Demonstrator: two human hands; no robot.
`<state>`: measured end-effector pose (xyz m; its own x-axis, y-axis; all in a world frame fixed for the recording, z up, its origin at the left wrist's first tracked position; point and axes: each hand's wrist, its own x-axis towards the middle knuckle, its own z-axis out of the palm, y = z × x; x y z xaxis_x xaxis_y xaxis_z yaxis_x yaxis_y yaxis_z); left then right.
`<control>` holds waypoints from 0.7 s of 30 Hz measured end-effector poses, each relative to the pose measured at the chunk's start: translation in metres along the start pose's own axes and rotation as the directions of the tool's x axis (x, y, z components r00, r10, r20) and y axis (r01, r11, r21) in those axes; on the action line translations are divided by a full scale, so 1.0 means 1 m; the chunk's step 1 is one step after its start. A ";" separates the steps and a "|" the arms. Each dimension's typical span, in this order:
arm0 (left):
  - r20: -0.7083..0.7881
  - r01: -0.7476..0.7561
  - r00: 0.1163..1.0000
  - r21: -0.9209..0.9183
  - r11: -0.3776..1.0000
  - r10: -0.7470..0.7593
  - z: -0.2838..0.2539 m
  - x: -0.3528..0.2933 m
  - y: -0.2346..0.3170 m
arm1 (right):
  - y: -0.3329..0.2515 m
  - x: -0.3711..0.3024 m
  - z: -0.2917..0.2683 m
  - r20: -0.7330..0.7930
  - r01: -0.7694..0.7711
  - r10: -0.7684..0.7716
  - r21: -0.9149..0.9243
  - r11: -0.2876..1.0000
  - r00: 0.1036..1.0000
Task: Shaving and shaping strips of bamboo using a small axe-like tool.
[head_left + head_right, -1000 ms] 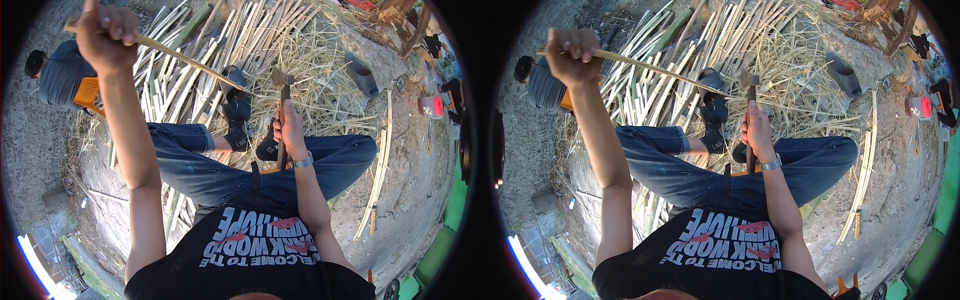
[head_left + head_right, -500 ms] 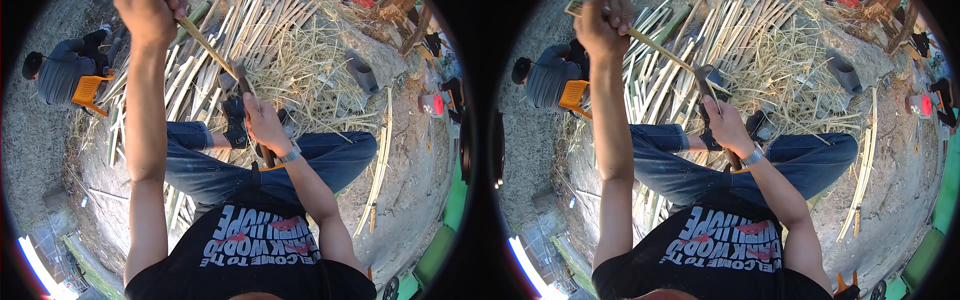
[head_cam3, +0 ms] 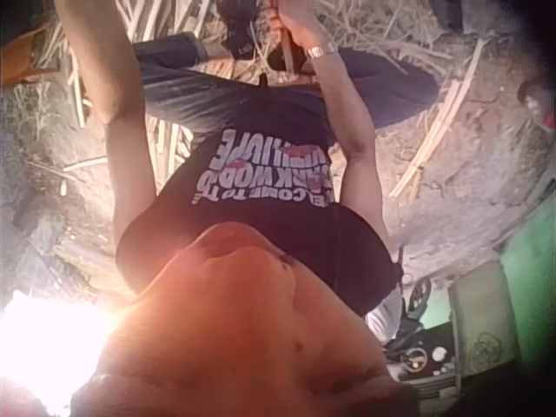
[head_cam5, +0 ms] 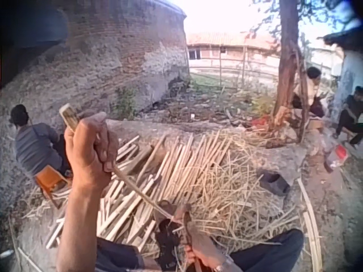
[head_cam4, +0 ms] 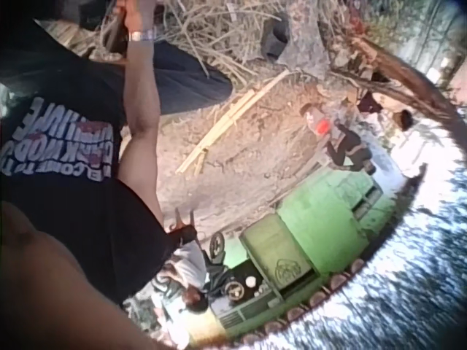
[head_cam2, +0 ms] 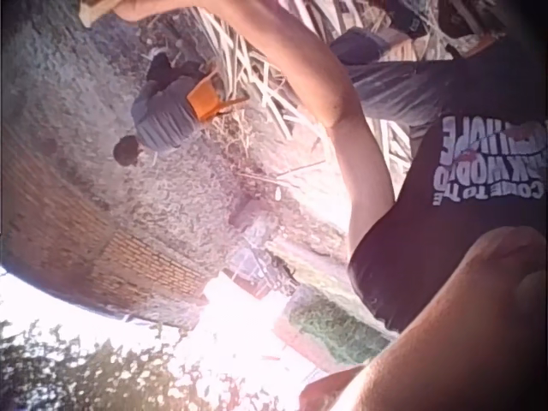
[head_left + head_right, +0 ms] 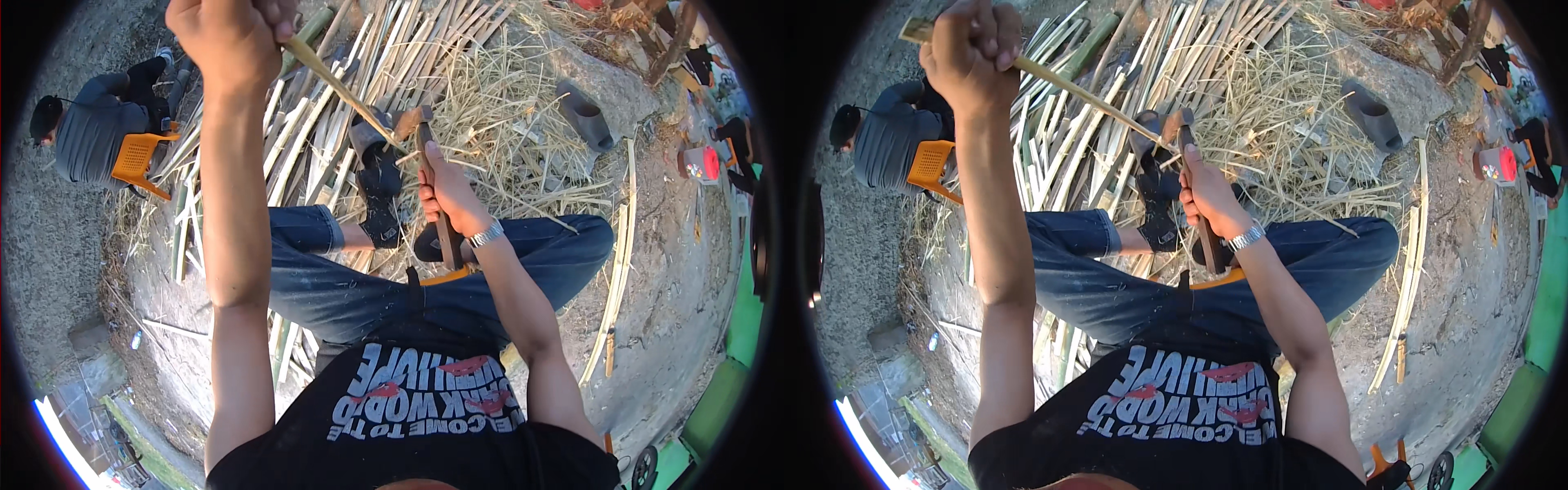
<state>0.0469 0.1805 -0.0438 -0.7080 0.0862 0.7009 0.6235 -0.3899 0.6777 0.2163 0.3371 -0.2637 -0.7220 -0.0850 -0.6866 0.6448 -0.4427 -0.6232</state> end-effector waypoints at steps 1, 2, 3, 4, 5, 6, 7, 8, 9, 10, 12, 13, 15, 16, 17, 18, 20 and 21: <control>0.011 -0.026 1.000 -0.012 1.000 0.026 0.004 0.012 0.000 | -0.020 -0.006 0.005 0.010 0.197 -0.197 -0.084 0.977 0.980; 0.015 -0.014 1.000 -0.018 1.000 0.014 0.010 0.012 0.012 | -0.025 -0.028 0.013 0.025 0.351 -0.352 -0.155 0.923 0.936; 0.015 0.010 1.000 -0.031 0.999 -0.009 0.012 0.002 0.017 | -0.031 -0.064 0.025 0.009 0.310 -0.312 -0.150 0.939 0.950; 0.098 0.006 0.995 -0.042 0.999 -0.002 0.006 0.003 0.016 | -0.059 -0.086 0.041 0.071 0.476 -0.471 -0.121 0.871 0.879; 0.096 0.009 0.995 -0.042 0.999 -0.005 0.005 0.005 0.013 | -0.068 -0.099 0.050 0.108 0.618 -0.610 -0.080 0.782 0.785; 0.060 0.007 0.998 -0.036 0.999 -0.005 0.004 0.008 0.008 | -0.065 -0.100 0.056 0.108 0.708 -0.700 -0.098 0.699 0.706; 0.022 -0.003 1.000 -0.005 1.000 0.003 -0.003 0.012 0.015 | -0.063 -0.102 0.067 0.130 0.788 -0.777 -0.098 0.608 0.616; 0.030 -0.003 1.000 -0.018 1.000 0.004 -0.008 0.011 -0.002 | -0.051 -0.087 0.060 0.203 0.740 -0.713 -0.122 0.662 0.671; 0.141 0.132 0.986 -0.291 0.948 -0.094 -0.018 0.003 -0.025 | -0.033 -0.056 0.048 0.199 0.598 -0.564 -0.265 0.756 0.801; 0.275 0.283 0.949 -0.515 0.809 -0.157 -0.020 0.001 -0.038 | -0.004 -0.022 0.026 0.110 0.397 -0.382 -0.293 0.870 0.918; 0.281 0.062 0.959 -0.071 0.996 -0.040 0.004 -0.009 0.006 | 0.009 -0.003 -0.009 0.015 0.106 -0.105 -0.216 0.971 0.994; 0.335 0.072 0.942 -0.093 0.993 -0.037 -0.011 -0.004 -0.001 | 0.006 -0.011 -0.015 0.042 0.033 -0.027 -0.149 0.988 0.999; 0.202 0.049 0.979 -0.052 0.997 -0.037 -0.010 -0.010 -0.003 | -0.025 -0.070 0.005 0.085 0.038 -0.028 -0.115 0.993 0.996; 0.055 0.166 0.986 -0.412 0.896 -0.158 -0.010 -0.010 -0.013 | -0.035 -0.103 0.019 0.036 0.264 -0.262 -0.081 0.961 0.964; -0.056 0.140 0.966 -0.708 0.693 -0.252 -0.011 0.009 -0.015 | -0.052 -0.103 0.030 0.025 0.523 -0.523 -0.065 0.850 0.852; 0.111 0.035 0.993 -0.046 0.998 -0.030 0.014 0.006 0.017 | -0.050 -0.098 0.033 0.009 0.521 -0.521 -0.066 0.851 0.853; 0.043 -0.019 0.999 0.029 0.999 0.017 0.021 0.003 0.011 | -0.034 -0.085 0.044 -0.056 0.804 -0.808 0.153 0.574 0.587; -0.019 -0.078 0.997 0.107 0.991 0.081 0.025 0.006 0.011 | -0.014 -0.062 0.041 -0.043 0.833 -0.834 0.091 0.545 0.550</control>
<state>0.0583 0.1998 -0.0268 -0.6617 0.0370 0.7489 0.7088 -0.2947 0.6408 0.2412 0.3122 -0.1971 -0.9241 0.3610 0.1256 -0.2730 -0.3932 -0.8780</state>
